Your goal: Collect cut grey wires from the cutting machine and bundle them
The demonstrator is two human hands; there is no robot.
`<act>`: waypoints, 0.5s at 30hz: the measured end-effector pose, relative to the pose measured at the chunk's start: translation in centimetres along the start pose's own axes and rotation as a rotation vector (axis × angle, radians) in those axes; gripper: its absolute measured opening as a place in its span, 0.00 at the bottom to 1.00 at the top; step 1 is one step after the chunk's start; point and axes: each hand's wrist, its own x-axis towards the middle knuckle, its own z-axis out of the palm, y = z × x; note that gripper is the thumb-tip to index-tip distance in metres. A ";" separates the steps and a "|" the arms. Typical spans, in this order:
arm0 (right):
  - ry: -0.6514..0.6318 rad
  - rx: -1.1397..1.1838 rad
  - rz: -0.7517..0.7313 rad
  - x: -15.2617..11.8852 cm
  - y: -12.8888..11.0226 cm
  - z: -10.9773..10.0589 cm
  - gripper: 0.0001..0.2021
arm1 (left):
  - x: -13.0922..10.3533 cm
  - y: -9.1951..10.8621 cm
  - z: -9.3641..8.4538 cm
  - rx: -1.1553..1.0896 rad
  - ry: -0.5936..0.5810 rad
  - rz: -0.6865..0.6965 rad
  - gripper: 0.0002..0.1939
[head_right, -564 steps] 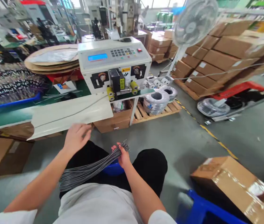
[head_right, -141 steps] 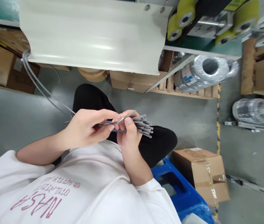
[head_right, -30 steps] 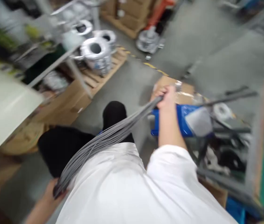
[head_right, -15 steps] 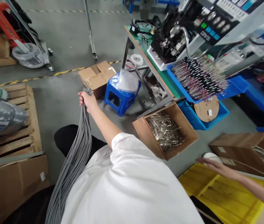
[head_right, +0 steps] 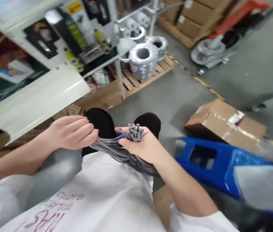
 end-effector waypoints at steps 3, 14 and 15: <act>-0.244 0.185 0.144 3.9 1.3 5.5 0.26 | -1.1 -0.5 1.4 0.013 0.148 -0.177 0.09; -0.339 0.090 0.335 7.0 3.7 13.0 0.16 | -7.0 3.8 3.3 -0.857 0.473 -1.067 0.03; -0.311 0.099 0.342 7.0 3.8 13.4 0.15 | -7.4 4.8 3.6 -0.869 0.533 -1.152 0.05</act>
